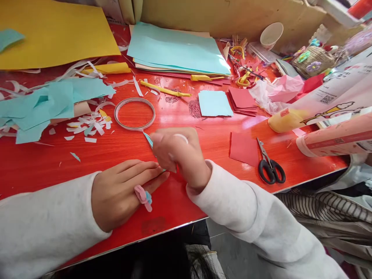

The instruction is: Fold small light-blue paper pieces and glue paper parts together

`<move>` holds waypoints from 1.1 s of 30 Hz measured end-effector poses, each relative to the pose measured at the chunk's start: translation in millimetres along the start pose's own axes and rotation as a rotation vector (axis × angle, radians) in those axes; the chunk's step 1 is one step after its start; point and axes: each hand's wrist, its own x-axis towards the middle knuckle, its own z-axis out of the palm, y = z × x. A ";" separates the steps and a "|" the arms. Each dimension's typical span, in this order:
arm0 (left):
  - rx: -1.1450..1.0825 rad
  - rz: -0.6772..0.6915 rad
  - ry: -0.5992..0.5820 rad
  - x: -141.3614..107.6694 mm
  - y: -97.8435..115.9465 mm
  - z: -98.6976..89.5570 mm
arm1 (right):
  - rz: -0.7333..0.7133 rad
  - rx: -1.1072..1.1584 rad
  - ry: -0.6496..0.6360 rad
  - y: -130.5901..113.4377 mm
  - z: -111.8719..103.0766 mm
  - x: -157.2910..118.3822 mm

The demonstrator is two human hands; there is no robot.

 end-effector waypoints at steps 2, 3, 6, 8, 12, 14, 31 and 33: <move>0.021 0.026 0.004 -1.4 1.2 -0.5 | -0.044 -0.078 0.028 7.5 1.3 -3.8; 0.027 0.030 0.008 -2.0 1.7 -0.5 | -0.062 -0.101 0.023 11.0 1.5 -5.6; -0.002 0.034 0.001 -2.8 1.7 -0.4 | -0.131 -0.194 0.002 18.0 2.9 -8.4; -0.036 0.055 -0.016 -2.7 0.4 -0.8 | -0.179 -0.316 0.017 19.9 5.2 -8.3; -0.052 0.073 -0.058 -2.7 -1.8 -1.8 | -0.192 -0.457 0.083 19.3 10.1 -5.6; -0.041 0.062 -0.060 -3.1 -1.8 -1.6 | -0.201 -0.486 0.121 18.8 11.4 -4.3; -0.104 -0.002 -0.033 -2.8 -1.2 -1.3 | -0.102 0.072 0.304 -27.6 -38.8 24.3; -0.107 -0.008 -0.035 -2.4 -1.0 -1.0 | -0.043 -0.025 0.249 -28.8 -27.7 18.2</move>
